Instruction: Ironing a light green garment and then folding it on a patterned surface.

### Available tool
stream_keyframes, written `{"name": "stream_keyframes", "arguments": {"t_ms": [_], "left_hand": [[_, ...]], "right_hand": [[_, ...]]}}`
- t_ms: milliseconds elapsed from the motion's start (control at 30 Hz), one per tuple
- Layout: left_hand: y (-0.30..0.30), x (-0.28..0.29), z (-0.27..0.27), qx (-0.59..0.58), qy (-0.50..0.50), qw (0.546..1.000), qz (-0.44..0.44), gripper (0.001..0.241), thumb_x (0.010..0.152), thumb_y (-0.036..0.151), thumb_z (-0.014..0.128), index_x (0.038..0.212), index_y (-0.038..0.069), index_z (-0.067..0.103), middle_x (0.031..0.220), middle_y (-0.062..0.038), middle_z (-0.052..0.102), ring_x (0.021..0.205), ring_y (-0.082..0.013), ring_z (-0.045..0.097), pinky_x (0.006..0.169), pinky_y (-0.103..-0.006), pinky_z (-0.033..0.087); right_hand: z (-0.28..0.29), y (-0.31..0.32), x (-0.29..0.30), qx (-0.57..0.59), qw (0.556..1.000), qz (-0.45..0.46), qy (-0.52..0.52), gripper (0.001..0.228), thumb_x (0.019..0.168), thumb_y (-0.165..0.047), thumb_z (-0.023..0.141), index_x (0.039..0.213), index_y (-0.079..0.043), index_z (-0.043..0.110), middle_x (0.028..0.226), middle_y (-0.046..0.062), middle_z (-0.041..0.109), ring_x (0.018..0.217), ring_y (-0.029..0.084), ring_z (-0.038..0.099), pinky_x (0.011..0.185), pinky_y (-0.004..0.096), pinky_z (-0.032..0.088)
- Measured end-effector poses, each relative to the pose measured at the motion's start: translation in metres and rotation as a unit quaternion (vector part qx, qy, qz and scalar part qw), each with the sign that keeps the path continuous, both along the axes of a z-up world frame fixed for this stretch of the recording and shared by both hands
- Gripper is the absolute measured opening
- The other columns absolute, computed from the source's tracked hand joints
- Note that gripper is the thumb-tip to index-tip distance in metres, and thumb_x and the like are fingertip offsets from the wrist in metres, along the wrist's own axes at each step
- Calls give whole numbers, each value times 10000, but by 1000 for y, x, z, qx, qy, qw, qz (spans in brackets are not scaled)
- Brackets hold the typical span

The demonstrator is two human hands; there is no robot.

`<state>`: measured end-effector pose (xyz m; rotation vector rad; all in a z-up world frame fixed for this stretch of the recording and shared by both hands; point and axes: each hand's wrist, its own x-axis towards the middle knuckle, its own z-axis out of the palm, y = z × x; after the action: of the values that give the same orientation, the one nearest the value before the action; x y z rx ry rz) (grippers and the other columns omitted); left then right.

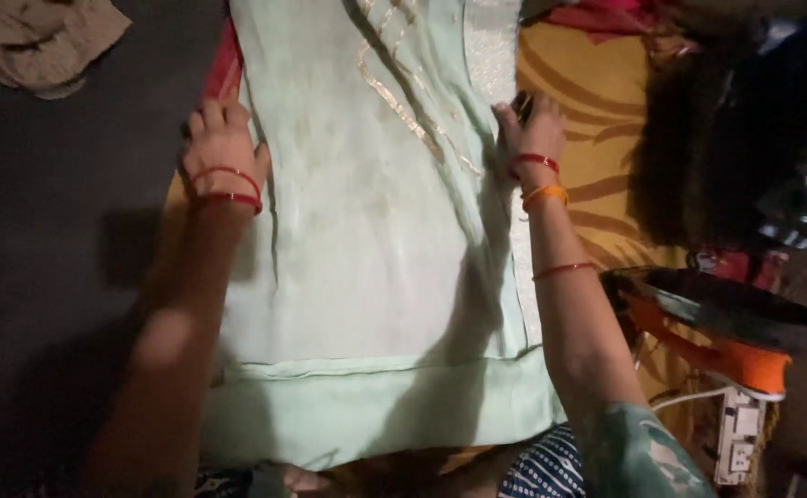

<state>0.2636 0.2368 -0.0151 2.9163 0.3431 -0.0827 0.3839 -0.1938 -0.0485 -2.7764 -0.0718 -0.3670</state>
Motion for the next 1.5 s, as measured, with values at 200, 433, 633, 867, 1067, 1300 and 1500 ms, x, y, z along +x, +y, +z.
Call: {"name": "stream_keyframes", "arguments": {"t_ms": [200,433,633,867,1067,1300,1500], "left_hand": [[11,33,-42,5,-34,999,3,393,958,187,698,1313,42,609,1331,-192,543,1196,-362,553,920,-487,533],[89,19,-81,-262,-190,937,134,79,1157,160,600,1179,100,553,1044,-89,678,915,-181,714,779,-378,607],[92,7,-61,-412,-126,878,206,293,1023,193,705,1207,174,477,996,-13,653,867,-125,671,762,-335,570],[45,-18,-38,94,-286,953,-28,630,994,210,751,1500,44,414,1464,-285,517,1382,-410,501,1108,-573,398],[-70,-96,-4,-8,-15,996,-93,793,1000,506,628,1623,97,356,1688,-251,187,1557,-412,261,1189,-679,246],[-57,-124,-30,4,-86,996,-6,718,1111,495,507,1670,72,355,1694,-286,211,1573,-442,222,1208,-705,198],[-57,-136,-39,-15,-18,999,21,717,1086,428,494,1686,95,284,1719,-269,152,1592,-434,158,1219,-705,130]], "right_hand": [[-16,5,38,65,998,10,-22,528,755,-281,916,1129,5,676,1019,251,692,906,420,675,782,473,544],[-67,-78,62,117,992,-56,-1,350,857,-231,882,1047,0,699,943,188,763,852,329,748,764,432,577],[-79,-105,62,186,981,-43,-42,428,945,-199,833,1261,4,628,1133,206,749,1015,330,738,884,435,580],[-52,-64,26,8,990,-130,-60,613,1042,-400,717,1456,-3,501,1486,245,502,1386,390,469,1161,548,323],[12,68,-125,-98,971,204,72,650,1077,-453,518,1638,-168,356,1720,70,284,1613,266,238,1294,599,84],[36,29,-153,-43,986,152,49,721,1052,-405,612,1593,3,367,1657,209,326,1535,385,272,1205,602,162],[66,-21,-196,303,945,-34,120,396,951,-273,602,1308,-111,654,1392,78,680,1270,264,683,932,382,581]]}}
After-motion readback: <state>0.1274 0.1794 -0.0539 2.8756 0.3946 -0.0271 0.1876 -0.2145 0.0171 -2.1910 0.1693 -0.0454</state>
